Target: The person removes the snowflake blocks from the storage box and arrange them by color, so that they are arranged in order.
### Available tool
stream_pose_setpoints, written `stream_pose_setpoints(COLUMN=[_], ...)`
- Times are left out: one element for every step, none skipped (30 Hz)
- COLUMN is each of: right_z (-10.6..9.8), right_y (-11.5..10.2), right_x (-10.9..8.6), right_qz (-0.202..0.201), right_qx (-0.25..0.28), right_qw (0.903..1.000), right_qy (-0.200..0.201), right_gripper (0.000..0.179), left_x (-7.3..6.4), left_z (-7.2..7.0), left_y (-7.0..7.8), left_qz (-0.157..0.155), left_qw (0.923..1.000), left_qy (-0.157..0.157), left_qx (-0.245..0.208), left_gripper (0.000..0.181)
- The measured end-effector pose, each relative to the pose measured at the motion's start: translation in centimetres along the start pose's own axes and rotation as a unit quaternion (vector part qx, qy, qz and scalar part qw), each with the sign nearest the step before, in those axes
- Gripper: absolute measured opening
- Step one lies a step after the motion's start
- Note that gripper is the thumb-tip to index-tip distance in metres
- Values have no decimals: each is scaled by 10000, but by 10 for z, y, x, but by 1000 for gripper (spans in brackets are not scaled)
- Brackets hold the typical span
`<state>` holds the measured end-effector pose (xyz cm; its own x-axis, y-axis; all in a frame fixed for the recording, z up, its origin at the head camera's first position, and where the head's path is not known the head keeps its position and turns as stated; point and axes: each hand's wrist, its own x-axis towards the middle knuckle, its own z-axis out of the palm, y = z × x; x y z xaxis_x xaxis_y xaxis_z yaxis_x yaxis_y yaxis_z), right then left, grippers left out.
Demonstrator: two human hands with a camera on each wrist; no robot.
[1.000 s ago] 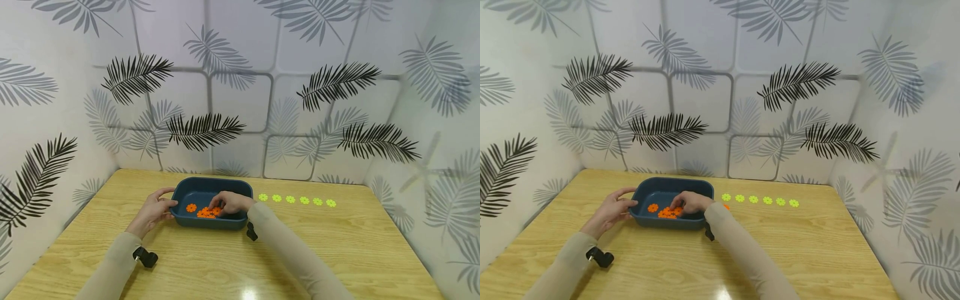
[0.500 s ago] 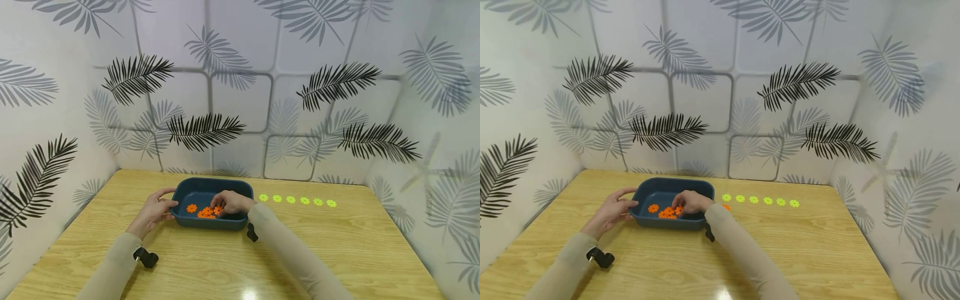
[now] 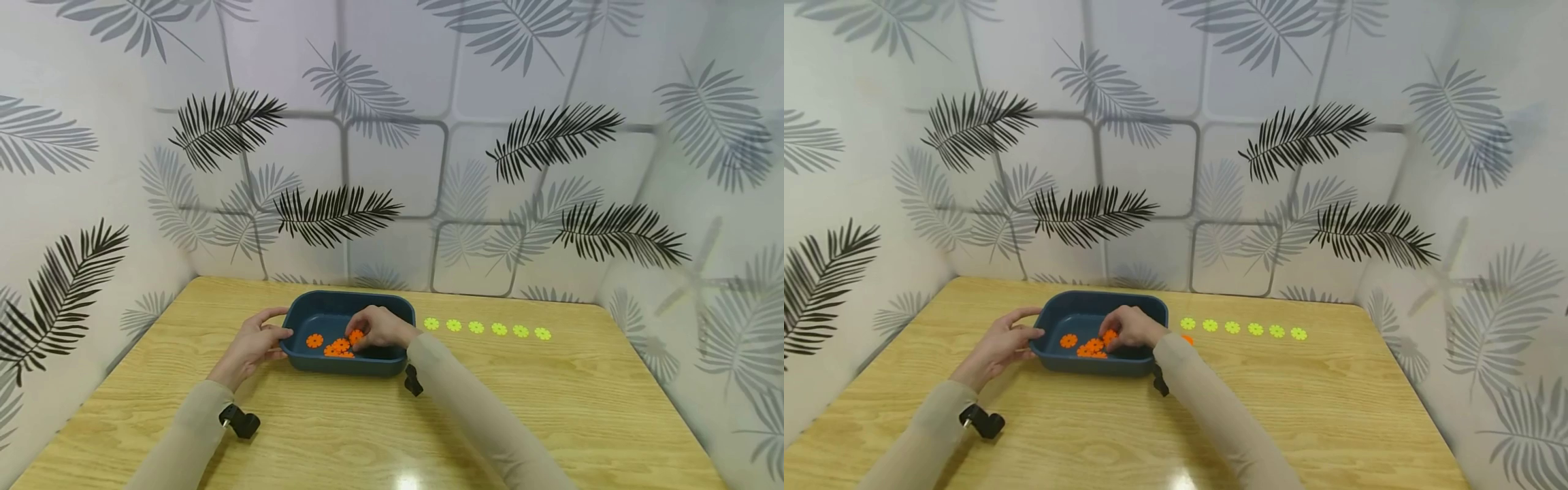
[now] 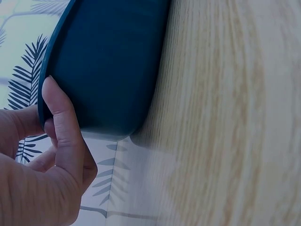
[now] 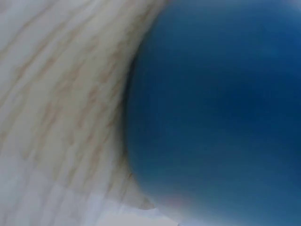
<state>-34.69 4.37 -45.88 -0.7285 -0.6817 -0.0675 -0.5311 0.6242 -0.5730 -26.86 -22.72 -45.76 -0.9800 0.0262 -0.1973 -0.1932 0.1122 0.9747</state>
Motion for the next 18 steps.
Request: stream_pose_setpoints(right_z=[-1,-2,-2,-3,-5,-6,-8,-10,-12,-13,-15,-17,-18,-20,-21,-21,-22,-22], right_y=[0,0,0,1,1,1,1,1,0,0,-1,-1,-1,-2,-2,-1,-1,-2], right_x=[0,0,0,0,-1,-2,-3,-5,-6,-8,-9,-11,-13,-14,-16,-17,-18,-20], right_qz=[-32,-63,-114,-153,-190,-237,-294,-342,-383,-411,-437,-449,-448,-432,-422,-426,-400,-376], right_qx=[98,210,321,451,603,730,837,931,1053,1167,1248,1308,1386,1453,1499,1544,1571,1603], right_qw=[9999,9997,9994,9988,9979,9970,9960,9950,9935,9921,9910,9901,9889,9879,9872,9863,9858,9852], right_qy=[29,49,73,99,108,113,131,152,181,200,220,250,283,313,355,397,438,465], right_gripper=[25,26,27,28,29,30,31,32,32,33,33,34,34,35,35,36,36,36], left_x=[0,0,0,-1,-1,-1,-1,-1,-1,0,0,0,0,0,0,-1,-1,-2], left_z=[0,-1,-1,-1,-1,-2,-2,-2,-2,-2,-2,-2,-2,-2,-2,-1,-1,-1], left_y=[0,1,1,1,1,1,1,1,1,1,1,0,0,0,0,0,0,0], left_qz=[-6,-5,-24,-14,-28,-15,-6,5,13,18,16,20,20,23,26,29,26,15], left_qw=[10000,10000,10000,10000,10000,10000,10000,10000,10000,10000,10000,10000,10000,10000,10000,10000,10000,10000], left_qy=[-3,-15,-3,-17,0,-10,-16,-19,-24,-21,-30,-29,-33,-34,-39,-40,-48,-53], left_qx=[-7,1,-10,-4,-19,-7,-4,2,-3,-2,3,11,17,18,13,15,15,8], left_gripper=[58,58,58,59,58,58,58,58,58,58,58,58,58,59,59,59,59,59])
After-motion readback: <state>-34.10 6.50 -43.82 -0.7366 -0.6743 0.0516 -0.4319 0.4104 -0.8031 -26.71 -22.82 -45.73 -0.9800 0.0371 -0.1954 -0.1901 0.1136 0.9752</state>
